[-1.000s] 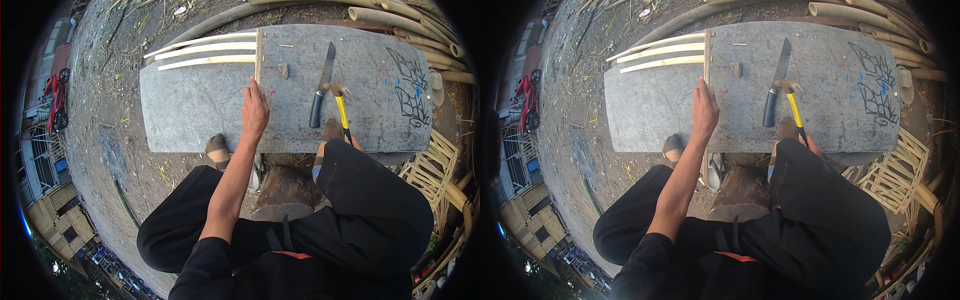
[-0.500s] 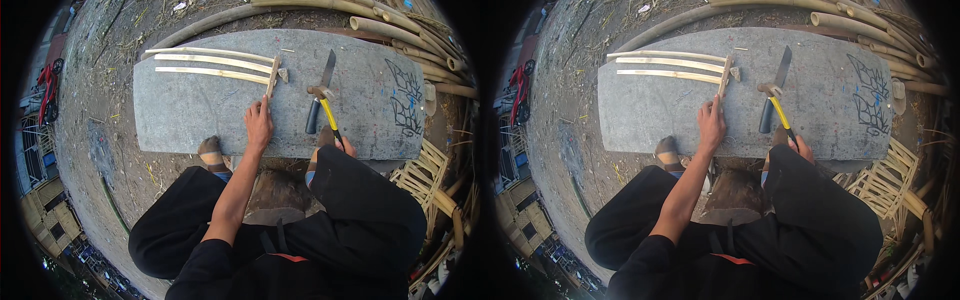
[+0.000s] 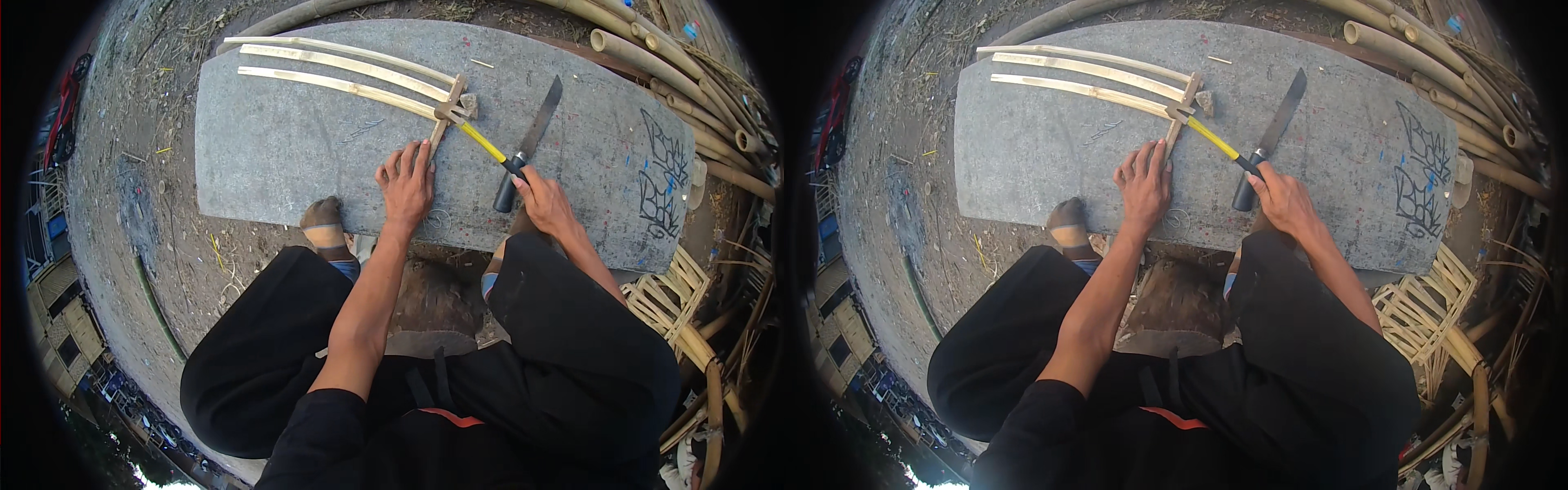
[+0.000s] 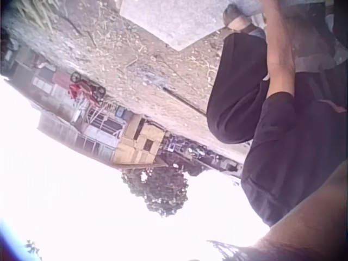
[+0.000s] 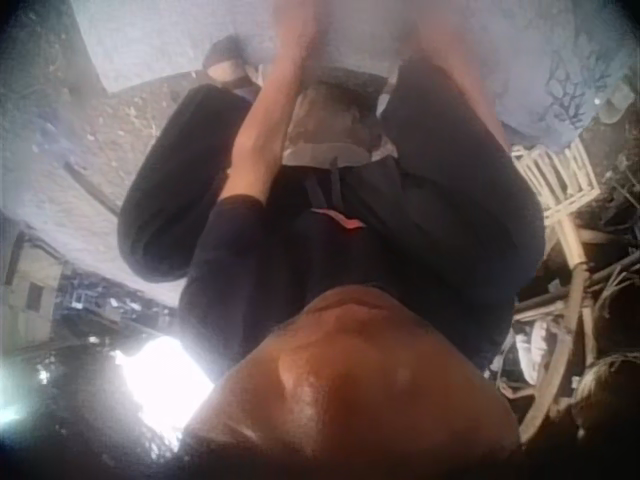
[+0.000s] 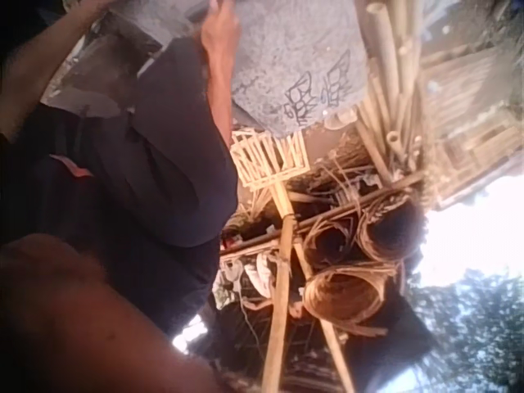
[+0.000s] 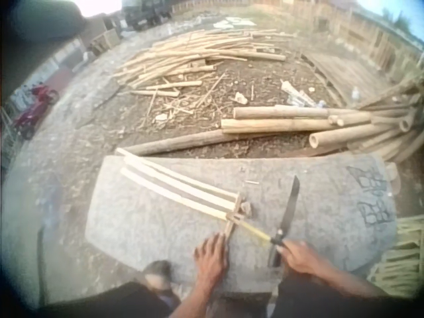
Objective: The person hammers wooden slats onto a frame and shaves a piece of bamboo with a knife.
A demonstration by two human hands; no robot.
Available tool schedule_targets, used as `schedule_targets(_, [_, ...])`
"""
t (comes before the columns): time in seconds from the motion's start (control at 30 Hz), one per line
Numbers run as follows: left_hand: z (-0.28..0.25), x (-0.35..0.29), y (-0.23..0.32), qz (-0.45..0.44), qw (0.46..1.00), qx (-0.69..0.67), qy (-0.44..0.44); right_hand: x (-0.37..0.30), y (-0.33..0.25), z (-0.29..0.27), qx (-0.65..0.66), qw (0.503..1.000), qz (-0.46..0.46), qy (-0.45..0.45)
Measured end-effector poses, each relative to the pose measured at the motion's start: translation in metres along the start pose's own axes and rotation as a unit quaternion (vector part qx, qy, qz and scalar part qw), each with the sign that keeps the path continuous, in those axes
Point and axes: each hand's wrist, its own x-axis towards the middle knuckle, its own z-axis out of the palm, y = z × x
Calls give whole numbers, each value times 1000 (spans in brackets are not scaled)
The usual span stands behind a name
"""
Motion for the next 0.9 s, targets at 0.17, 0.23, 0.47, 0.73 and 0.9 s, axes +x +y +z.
schedule_targets(0.17, [0, -2, -3, 9, 1000, 8, 11, -8, -4, -10, 56, 997, -43, 41])
schedule_targets(0.23, [0, -4, -3, 8, 1000, 8, 11, -7, -1, -8, 36, 998, -47, 35])
schedule_targets(0.47, [-1, -3, -1, 2, 1000, 16, -2, -1, -5, -15, 57, 996, -52, 36])
schedule_targets(0.73, [1, 0, 1, -1, 1000, 6, -2, 8, 24, -3, -35, 993, -99, 54])
schedule_targets(0.9, [4, 1, -2, 3, 1000, 12, 12, 10, 14, -16, 30, 995, -83, 44])
